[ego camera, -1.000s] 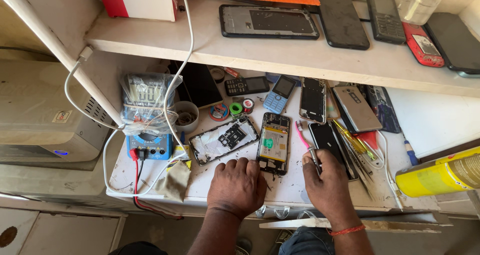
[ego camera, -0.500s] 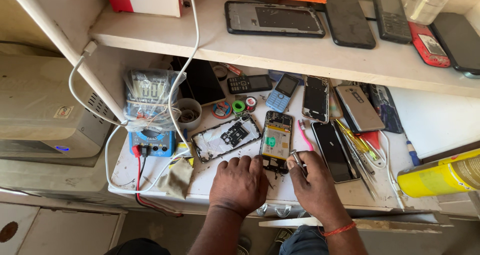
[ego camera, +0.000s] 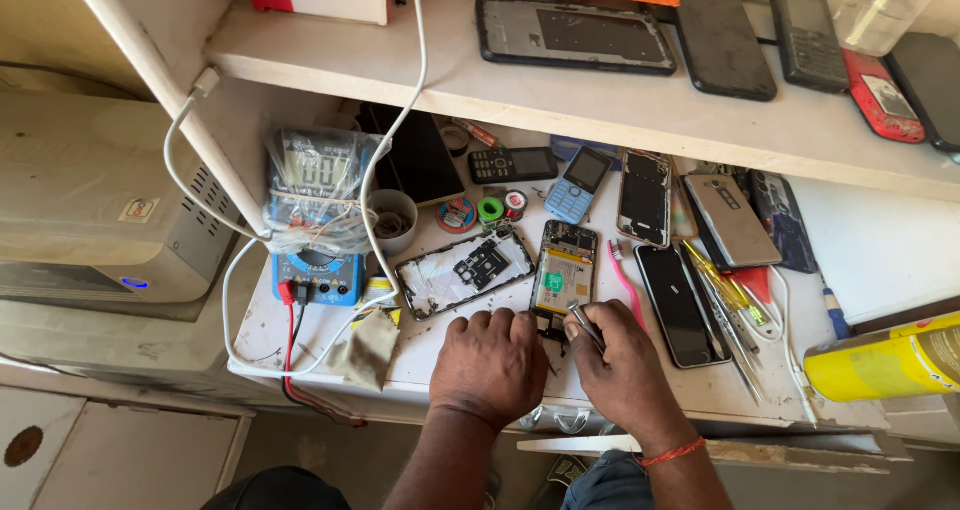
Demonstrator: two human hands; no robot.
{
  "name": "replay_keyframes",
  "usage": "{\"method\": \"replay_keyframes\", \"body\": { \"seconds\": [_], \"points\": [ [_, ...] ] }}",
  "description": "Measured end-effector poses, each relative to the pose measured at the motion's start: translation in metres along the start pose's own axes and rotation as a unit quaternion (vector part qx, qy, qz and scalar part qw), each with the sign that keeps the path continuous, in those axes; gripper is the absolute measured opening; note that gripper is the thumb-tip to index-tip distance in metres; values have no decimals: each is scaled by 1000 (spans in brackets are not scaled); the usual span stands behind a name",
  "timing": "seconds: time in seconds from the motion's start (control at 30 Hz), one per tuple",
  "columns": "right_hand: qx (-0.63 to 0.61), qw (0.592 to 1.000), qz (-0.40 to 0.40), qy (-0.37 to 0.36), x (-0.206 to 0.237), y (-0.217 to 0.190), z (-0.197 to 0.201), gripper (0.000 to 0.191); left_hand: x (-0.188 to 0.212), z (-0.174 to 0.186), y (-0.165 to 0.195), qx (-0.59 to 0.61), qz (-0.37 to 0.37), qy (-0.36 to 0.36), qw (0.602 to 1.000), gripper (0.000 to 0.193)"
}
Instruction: The person works on a disassembled smartphone at a cluttered repair bench, manipulating its exposed board and components by hand. They probe the phone with multimeter test leads, then pick up a soldering iron and work on the phone's board for the rest of the clip.
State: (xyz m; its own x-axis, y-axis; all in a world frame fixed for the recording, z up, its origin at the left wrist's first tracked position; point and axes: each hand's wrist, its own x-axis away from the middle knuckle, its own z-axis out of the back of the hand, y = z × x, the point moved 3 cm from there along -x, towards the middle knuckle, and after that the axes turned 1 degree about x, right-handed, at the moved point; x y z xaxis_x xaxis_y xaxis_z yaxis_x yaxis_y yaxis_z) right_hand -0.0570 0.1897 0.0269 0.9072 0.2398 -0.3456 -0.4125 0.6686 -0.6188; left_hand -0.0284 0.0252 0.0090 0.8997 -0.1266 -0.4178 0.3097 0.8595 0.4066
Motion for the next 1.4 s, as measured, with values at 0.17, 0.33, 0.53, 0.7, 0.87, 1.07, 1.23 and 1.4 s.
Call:
{"method": "replay_keyframes", "body": {
  "seconds": [0.17, 0.33, 0.53, 0.7, 0.87, 1.07, 1.23, 1.4],
  "points": [
    [3, 999, -51, -6, -2, 4, 6, 16, 1, 0, -1, -9, 4, -13, 1000, 17],
    [3, 998, -62, -28, -1, 4, 5, 15, 1, 1, -2, -6, 7, -22, 1000, 18],
    [19, 998, -48, -43, -3, 2, 4, 12, 1, 2, -1, -8, 8, -21, 1000, 17],
    [28, 996, -64, -63, -3, 4, 2, 12, 1, 1, -1, -6, 14, -35, 999, 16],
    [12, 997, -55, -50, -3, 4, 3, 13, 1, 1, -1, 0, 14, -29, 999, 17],
    [11, 998, -50, -42, -3, 5, 6, 14, 0, 1, -1, -5, 15, -36, 999, 18],
    [5, 999, -46, -25, -4, 8, 7, 12, 0, 2, -2, -7, 17, -38, 999, 19],
    [-13, 997, -75, -30, -3, 14, 5, 14, 0, 1, -1, -7, 20, -41, 999, 19]
  ]
}}
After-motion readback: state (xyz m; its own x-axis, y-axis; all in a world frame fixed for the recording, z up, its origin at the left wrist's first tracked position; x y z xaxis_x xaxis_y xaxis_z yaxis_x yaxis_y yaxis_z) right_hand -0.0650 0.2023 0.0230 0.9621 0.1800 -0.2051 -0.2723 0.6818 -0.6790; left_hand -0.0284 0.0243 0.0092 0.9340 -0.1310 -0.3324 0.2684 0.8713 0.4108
